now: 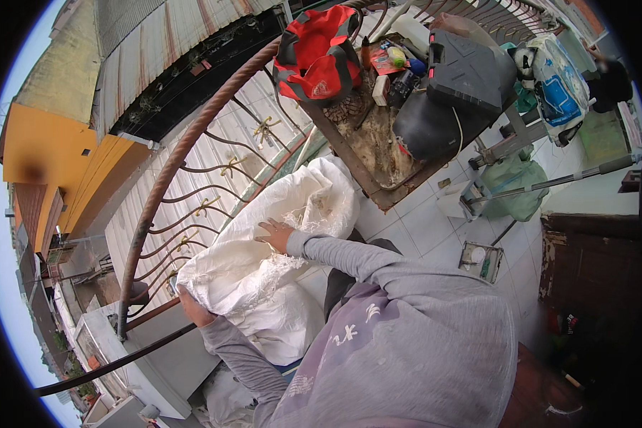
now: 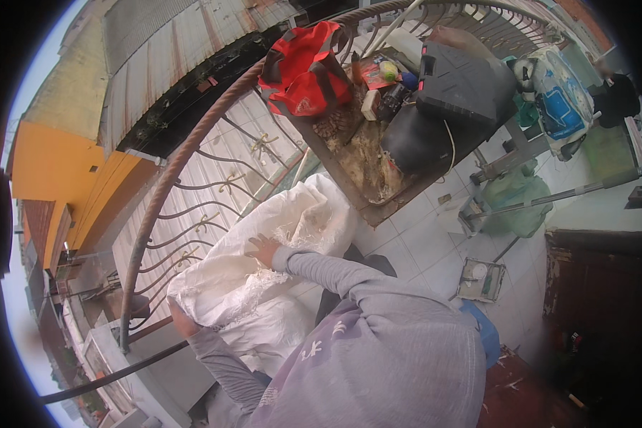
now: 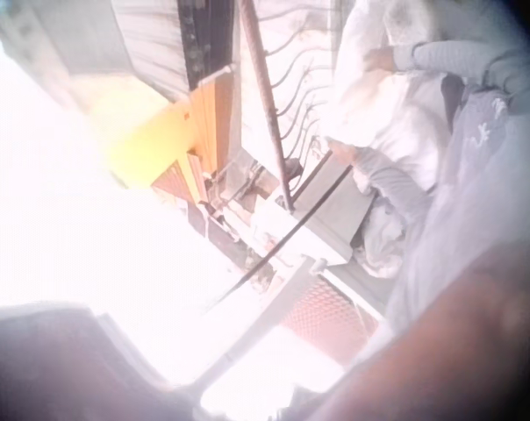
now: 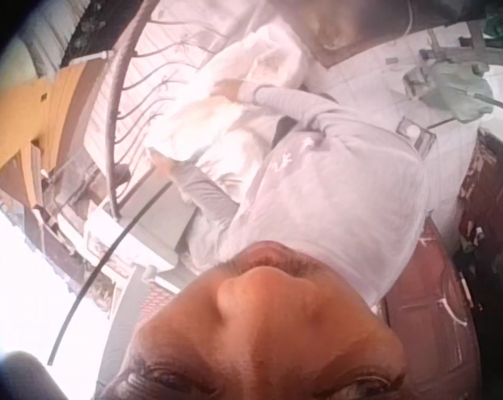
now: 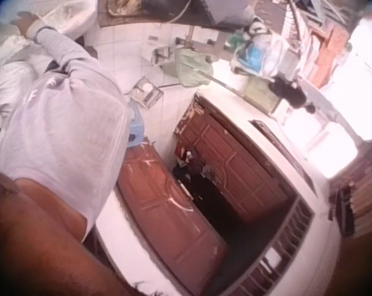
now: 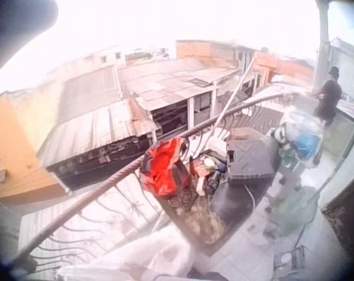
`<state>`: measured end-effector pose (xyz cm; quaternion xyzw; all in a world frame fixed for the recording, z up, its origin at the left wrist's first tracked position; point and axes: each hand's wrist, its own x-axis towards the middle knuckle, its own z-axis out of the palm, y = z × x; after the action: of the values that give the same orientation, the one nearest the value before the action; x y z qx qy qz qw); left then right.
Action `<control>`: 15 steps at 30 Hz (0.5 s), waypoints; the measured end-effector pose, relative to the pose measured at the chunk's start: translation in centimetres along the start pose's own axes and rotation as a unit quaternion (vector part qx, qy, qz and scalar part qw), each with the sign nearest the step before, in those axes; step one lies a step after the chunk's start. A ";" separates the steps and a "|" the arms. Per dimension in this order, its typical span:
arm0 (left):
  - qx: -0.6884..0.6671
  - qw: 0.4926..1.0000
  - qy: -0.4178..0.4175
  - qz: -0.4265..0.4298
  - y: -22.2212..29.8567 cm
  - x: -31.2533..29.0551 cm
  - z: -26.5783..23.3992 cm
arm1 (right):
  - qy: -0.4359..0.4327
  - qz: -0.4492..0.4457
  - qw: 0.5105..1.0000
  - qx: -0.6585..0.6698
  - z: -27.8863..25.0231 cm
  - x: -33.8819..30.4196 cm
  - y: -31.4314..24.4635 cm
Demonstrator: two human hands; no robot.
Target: The person gathers various items on a cluttered balcony, including a red and black bag, a blue spray can, a white bottle, and a white sack. They place these items into the sack and then pick up a black backpack, adjusting its straps.
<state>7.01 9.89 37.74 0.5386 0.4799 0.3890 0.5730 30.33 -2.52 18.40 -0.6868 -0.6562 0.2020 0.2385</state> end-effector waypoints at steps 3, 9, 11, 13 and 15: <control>-0.072 0.995 0.002 -0.065 -5.4 1.6 -1.8 | -0.009 0.044 0.985 0.169 -5.2 -4.5 0.4; 0.197 0.980 -0.026 -0.022 -17.2 8.6 -10.0 | 0.229 0.306 0.912 0.153 -19.1 -15.6 10.2; 0.075 0.995 -0.043 -0.045 -18.2 8.0 -8.1 | 0.298 0.367 0.875 0.108 -25.0 -16.7 13.9; -0.030 0.995 -0.018 -0.096 -18.2 6.5 -3.9 | 0.333 0.399 0.853 0.043 -31.0 -16.5 18.3; 0.029 0.998 -0.002 -0.063 -16.7 5.4 -0.5 | 0.352 0.409 0.842 -0.015 -35.8 -14.7 23.0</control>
<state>6.61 13.23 20.52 0.5246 0.5226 0.3366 0.5817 69.09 -20.00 33.05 -0.9212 -0.1909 0.0157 0.3386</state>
